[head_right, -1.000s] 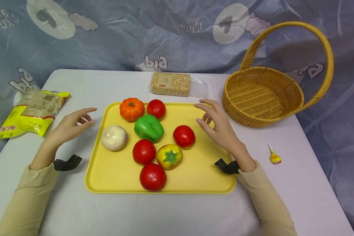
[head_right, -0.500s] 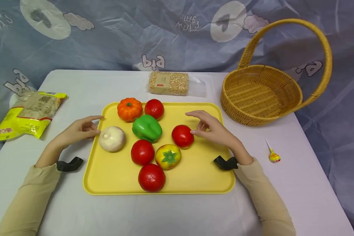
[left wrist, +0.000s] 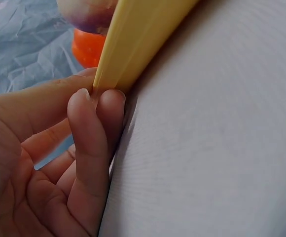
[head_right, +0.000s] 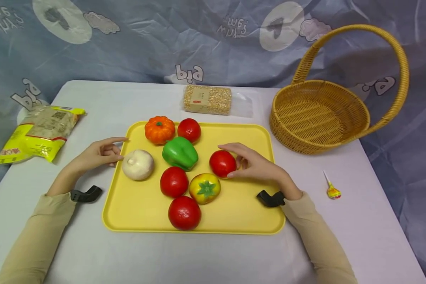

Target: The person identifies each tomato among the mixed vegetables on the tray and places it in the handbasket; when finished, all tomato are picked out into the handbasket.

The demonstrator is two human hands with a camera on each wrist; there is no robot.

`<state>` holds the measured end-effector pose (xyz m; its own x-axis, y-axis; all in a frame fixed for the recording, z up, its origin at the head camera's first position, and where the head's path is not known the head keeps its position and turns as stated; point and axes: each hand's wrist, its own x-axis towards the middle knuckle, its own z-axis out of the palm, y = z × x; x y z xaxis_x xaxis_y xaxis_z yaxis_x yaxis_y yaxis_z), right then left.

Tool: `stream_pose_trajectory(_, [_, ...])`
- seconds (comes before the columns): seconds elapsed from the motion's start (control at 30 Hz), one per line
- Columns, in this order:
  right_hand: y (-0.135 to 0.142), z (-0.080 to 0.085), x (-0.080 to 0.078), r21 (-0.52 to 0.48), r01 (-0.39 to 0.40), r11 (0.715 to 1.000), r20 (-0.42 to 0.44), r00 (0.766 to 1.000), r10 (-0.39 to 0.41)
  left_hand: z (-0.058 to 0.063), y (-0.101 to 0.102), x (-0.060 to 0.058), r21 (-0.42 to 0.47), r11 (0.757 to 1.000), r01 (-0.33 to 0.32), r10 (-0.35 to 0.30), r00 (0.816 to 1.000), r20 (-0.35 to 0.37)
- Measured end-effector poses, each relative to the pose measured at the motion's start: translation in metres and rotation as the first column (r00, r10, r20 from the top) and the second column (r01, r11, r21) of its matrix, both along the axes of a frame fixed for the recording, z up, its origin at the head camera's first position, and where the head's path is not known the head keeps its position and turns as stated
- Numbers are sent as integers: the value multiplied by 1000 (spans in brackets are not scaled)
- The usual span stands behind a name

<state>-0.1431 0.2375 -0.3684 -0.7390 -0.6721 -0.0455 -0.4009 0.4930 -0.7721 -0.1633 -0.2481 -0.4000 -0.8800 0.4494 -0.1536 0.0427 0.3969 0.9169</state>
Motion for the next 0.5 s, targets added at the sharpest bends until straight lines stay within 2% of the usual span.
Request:
stream_pose_trajectory(0.33, [-5, -6, 6, -47, -19, 999, 77, 997, 23, -2, 0, -2, -5, 1000, -7, 7, 1000, 8])
stream_pose_trajectory(0.5, [-9, -5, 5, -28, -3, 1000, 69, 998, 5, -2, -1, 0, 15, 1000, -4, 4, 1000, 7])
